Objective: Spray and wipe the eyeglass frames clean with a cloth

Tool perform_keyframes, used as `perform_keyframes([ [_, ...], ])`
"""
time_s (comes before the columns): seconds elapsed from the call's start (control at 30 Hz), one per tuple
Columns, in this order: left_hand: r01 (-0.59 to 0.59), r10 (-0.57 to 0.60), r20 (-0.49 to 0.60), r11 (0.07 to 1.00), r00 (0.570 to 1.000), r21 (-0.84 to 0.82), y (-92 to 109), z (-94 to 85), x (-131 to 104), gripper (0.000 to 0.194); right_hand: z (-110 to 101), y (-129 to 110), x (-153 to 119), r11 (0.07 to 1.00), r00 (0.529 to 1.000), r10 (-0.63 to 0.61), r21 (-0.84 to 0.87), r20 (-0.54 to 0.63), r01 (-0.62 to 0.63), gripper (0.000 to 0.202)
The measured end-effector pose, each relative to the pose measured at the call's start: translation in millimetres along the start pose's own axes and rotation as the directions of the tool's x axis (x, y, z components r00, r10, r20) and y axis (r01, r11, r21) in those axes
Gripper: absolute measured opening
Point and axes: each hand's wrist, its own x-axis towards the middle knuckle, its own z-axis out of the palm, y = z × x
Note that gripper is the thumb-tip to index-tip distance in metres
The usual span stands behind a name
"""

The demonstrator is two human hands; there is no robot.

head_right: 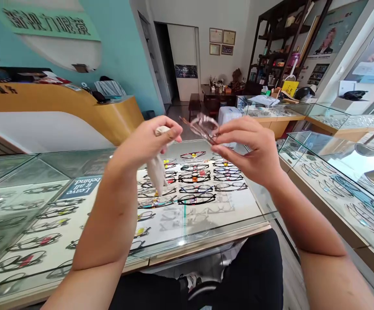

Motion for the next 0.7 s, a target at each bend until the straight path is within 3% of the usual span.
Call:
perform_keyframes([
  [0.1, 0.027, 0.001, -0.144, 0.982, 0.990, 0.189, 0.6, -14.8, -5.2, 0.074, -15.3, 2.5, -35.0, 0.993, 0.964, 0.028, -0.115, 0.266, 0.003, 0.005],
  [0.23, 0.036, 0.016, -0.188, 0.963, 0.982, 0.269, 5.1, -18.9, -13.1, 0.078, -15.6, 13.0, -102.8, 0.961, 0.862, 0.085, -0.268, 0.500, 0.060, 0.010],
  [0.37, 0.048, 0.011, -0.172, 0.942, 0.985, 0.333, 15.0, -12.7, -20.8, 0.070, -3.9, 23.4, -168.4, 0.940, 0.815, 0.073, -0.312, 0.576, 0.136, 0.012],
  [0.47, 0.027, 0.019, -0.131, 0.941, 0.991, 0.337, 18.6, -8.9, -23.7, 0.064, 5.4, 29.4, -199.3, 0.937, 0.791, 0.066, -0.310, 0.608, 0.160, 0.013],
  [0.7, 0.005, 0.039, -0.143, 0.957, 0.989, 0.291, 14.4, -8.5, -21.4, 0.060, 15.2, 39.1, -214.1, 0.932, 0.796, 0.113, -0.340, 0.595, 0.122, 0.013],
])
